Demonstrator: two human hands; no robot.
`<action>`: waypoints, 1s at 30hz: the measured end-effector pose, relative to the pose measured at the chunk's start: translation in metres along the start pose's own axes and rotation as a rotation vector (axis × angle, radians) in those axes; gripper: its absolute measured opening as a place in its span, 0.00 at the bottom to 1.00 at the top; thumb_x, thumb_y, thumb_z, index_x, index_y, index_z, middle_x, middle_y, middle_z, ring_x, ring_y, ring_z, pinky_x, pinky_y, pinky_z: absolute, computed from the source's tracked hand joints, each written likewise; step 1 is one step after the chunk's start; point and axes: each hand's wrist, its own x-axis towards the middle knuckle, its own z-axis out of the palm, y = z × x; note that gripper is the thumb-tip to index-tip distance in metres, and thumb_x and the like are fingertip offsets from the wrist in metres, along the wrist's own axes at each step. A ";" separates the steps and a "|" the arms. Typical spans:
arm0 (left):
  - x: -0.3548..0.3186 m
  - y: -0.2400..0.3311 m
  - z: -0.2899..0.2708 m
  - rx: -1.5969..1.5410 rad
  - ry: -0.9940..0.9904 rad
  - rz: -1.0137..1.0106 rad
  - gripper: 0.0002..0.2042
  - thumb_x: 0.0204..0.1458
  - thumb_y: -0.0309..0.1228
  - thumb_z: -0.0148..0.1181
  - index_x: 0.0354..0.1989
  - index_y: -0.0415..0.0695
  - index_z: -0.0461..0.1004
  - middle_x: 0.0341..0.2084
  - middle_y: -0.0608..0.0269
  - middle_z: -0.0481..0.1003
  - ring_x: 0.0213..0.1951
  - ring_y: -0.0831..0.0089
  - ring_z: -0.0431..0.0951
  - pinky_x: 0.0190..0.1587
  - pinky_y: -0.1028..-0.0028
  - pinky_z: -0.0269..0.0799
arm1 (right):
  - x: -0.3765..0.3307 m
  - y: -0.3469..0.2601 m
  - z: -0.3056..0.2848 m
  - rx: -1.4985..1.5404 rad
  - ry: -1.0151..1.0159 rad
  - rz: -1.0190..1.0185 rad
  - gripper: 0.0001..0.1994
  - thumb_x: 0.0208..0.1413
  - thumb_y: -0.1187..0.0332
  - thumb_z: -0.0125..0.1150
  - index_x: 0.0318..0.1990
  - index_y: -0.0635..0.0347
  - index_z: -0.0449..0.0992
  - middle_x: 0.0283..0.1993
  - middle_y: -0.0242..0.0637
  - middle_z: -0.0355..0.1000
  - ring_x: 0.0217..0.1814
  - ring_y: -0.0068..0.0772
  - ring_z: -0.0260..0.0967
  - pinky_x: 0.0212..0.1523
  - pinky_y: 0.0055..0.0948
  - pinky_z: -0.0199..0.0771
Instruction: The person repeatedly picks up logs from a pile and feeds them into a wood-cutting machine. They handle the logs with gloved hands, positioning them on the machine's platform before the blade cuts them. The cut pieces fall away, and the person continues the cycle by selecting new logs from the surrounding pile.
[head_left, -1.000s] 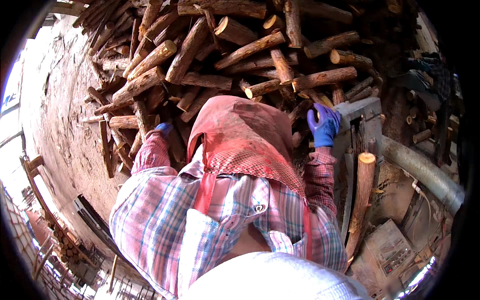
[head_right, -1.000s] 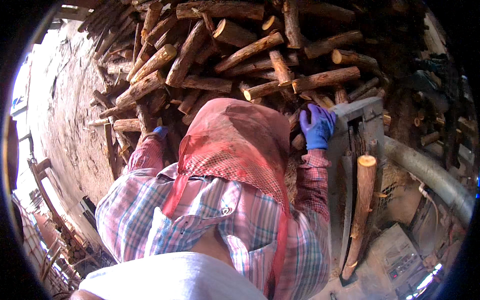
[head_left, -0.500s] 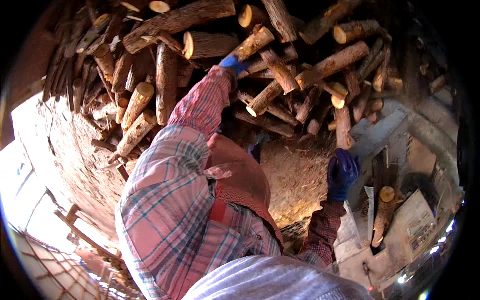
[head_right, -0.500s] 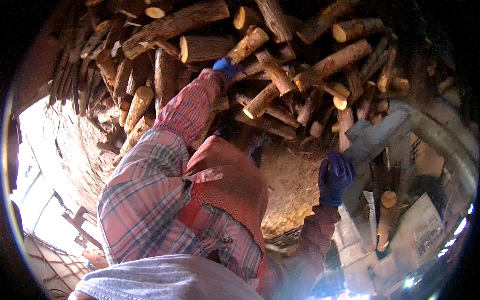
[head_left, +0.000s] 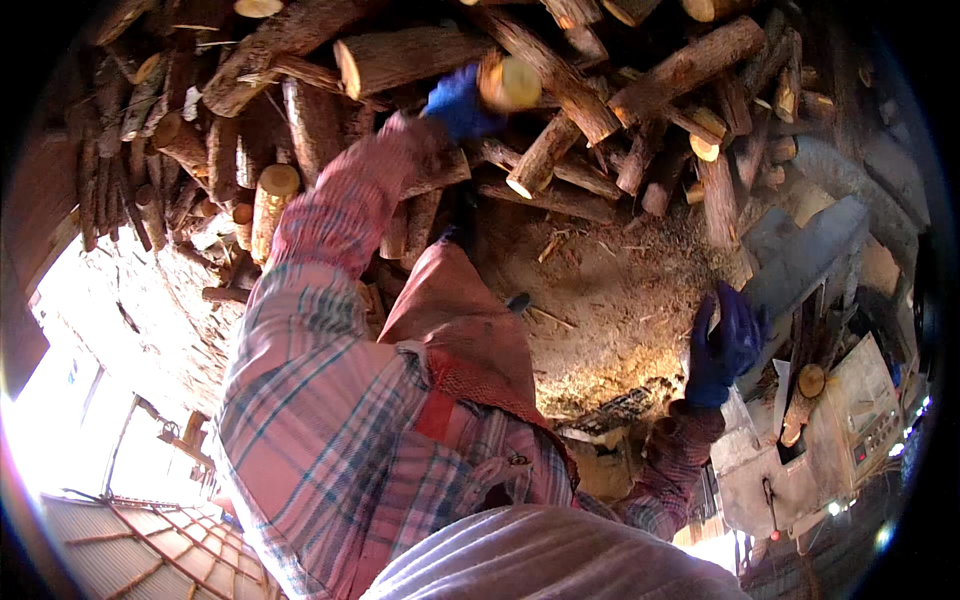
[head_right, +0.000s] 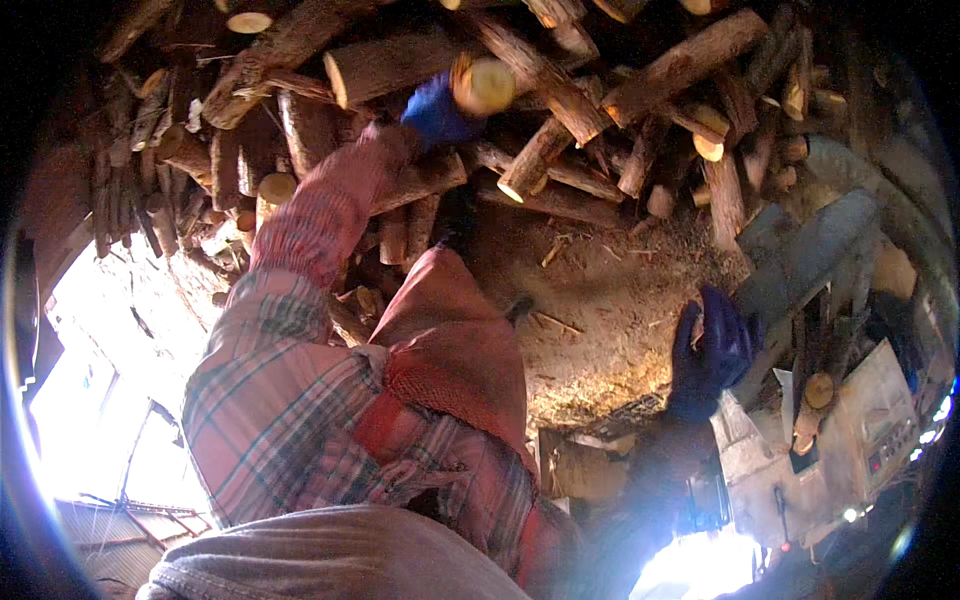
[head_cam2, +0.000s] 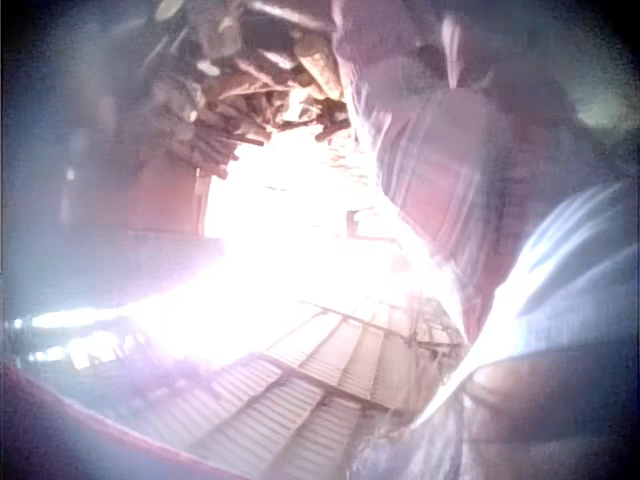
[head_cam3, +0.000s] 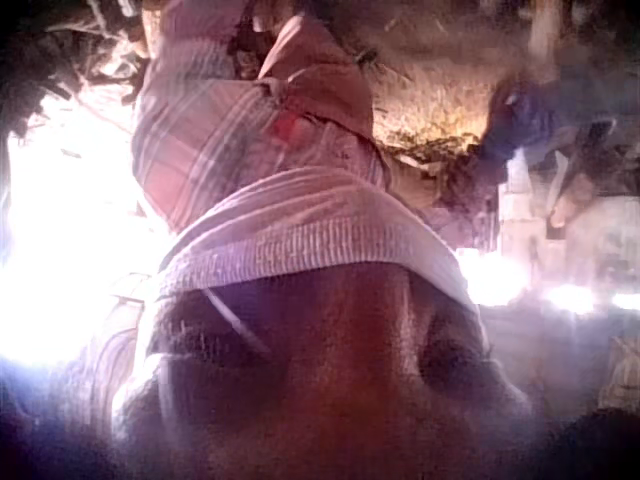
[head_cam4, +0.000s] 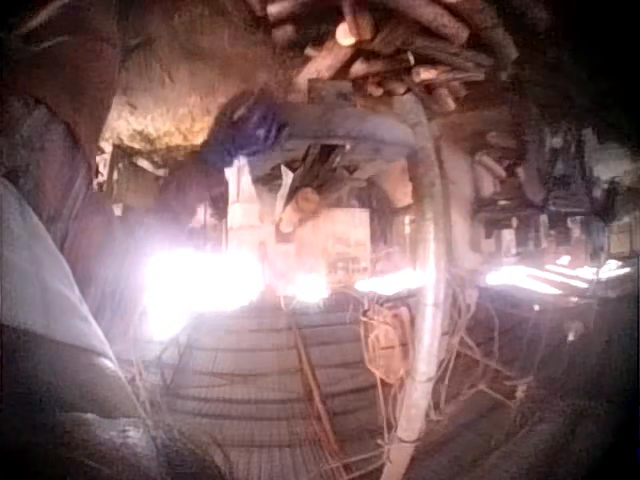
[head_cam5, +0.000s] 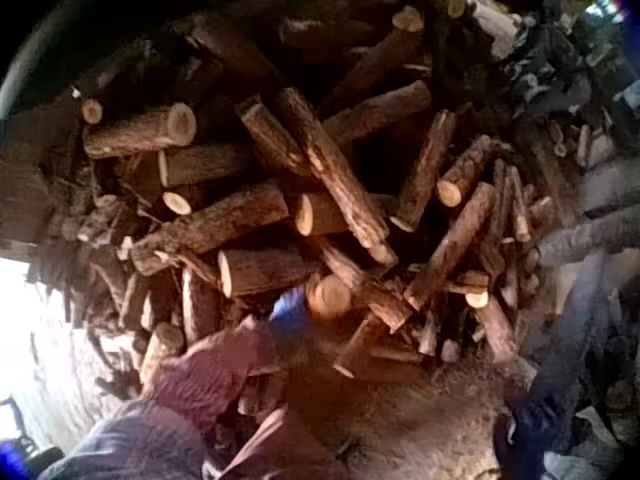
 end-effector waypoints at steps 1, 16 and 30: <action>-0.020 0.011 -0.023 -0.073 -0.054 0.202 0.41 0.29 0.45 0.77 0.56 0.43 0.68 0.49 0.49 0.74 0.51 0.58 0.75 0.55 0.64 0.71 | 0.004 -0.027 0.007 0.227 0.077 0.114 0.10 0.51 0.73 0.64 0.42 0.58 0.80 0.41 0.40 0.78 0.45 0.39 0.75 0.55 0.37 0.68; -0.252 0.107 -0.202 -0.478 -0.260 0.801 0.23 0.53 0.26 0.55 0.60 0.38 0.65 0.61 0.51 0.64 0.64 0.57 0.63 0.64 0.61 0.58 | 0.093 -0.224 0.149 2.670 -0.801 0.439 0.29 0.54 0.50 0.62 0.51 0.68 0.68 0.41 0.48 0.74 0.40 0.40 0.74 0.44 0.38 0.78; -0.179 0.411 -0.119 -0.944 -0.617 0.744 0.41 0.45 0.23 0.65 0.68 0.39 0.50 0.59 0.54 0.64 0.59 0.66 0.65 0.60 0.68 0.62 | -0.011 0.056 -0.063 1.927 1.301 -0.069 0.35 0.54 0.69 0.63 0.67 0.55 0.52 0.55 0.43 0.65 0.53 0.35 0.67 0.52 0.33 0.72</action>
